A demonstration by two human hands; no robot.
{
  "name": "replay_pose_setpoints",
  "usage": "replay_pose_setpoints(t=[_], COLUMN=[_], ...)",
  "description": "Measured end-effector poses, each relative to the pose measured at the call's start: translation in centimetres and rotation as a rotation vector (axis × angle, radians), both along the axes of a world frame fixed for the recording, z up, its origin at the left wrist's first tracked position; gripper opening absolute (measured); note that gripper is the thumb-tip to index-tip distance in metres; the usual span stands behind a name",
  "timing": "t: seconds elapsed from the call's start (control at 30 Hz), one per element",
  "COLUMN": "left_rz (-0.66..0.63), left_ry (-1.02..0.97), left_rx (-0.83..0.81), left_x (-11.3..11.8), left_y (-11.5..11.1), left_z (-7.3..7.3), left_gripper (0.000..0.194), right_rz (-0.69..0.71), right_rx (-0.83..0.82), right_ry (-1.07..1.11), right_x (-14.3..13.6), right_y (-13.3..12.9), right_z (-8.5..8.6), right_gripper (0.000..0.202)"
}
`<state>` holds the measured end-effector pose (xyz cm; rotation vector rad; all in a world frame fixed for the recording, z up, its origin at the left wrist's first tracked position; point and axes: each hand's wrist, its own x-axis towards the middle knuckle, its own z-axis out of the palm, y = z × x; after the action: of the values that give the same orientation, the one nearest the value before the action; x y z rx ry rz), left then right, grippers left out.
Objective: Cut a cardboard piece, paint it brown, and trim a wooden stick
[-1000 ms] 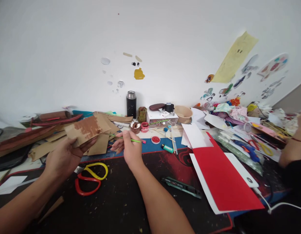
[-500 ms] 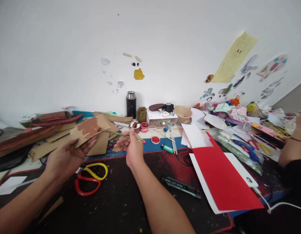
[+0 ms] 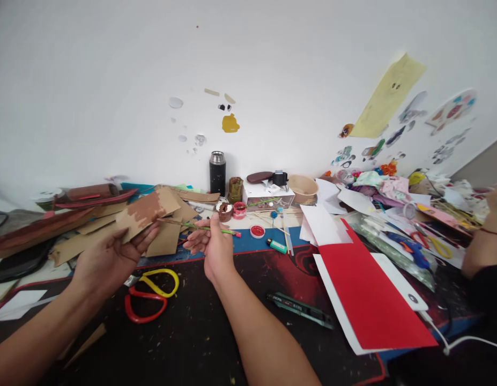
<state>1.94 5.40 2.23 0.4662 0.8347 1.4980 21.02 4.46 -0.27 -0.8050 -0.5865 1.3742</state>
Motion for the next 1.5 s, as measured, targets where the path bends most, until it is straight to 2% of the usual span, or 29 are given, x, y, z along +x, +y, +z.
replay_pose_setpoints(t=[0.2,0.43,0.57,0.63,0.8,1.0,1.2,1.4,1.5], left_rz=[0.031,0.044,0.047,0.037,0.044,0.013,0.01,-0.012,-0.004], left_ry=[0.031,0.079,0.091,0.107,0.109,0.098,0.113,0.076,0.074], left_rx=[0.014,0.137,0.174,0.172,0.171,0.18,0.17,0.139,0.135], left_x=[0.1,0.4,0.5,0.5,0.5,0.8,0.9,1.4,1.5], left_y=[-0.1,-0.4,-0.5,-0.5,-0.5,-0.7,-0.8,-1.1,-1.2], left_z=[-0.1,-0.7,-0.6,-0.7,-0.9,-0.6,-0.6,-0.3,-0.3], left_gripper=[0.038,0.045,0.041,0.037,0.037,0.042,0.032,0.041,0.042], right_rz=[-0.099,0.039,-0.086,-0.099,0.07,-0.091,0.072,-0.081,-0.03], right_rx=[-0.004,0.041,0.031,0.034,0.058,0.05,0.068,0.055,0.07], right_ry=[-0.003,-0.08,-0.067,-0.061,-0.092,-0.087,-0.107,-0.084,-0.096], right_x=[0.8,-0.5,0.4,0.4,-0.7,0.4,-0.6,0.5,0.1], right_y=[0.4,-0.1,0.2,0.2,-0.4,0.3,-0.3,0.2,0.1], right_z=[0.2,0.0,0.3,0.3,0.1,0.2,-0.1,0.3,0.2], right_gripper=[0.061,0.064,0.063,0.063,0.059,0.059,0.057,0.059,0.057])
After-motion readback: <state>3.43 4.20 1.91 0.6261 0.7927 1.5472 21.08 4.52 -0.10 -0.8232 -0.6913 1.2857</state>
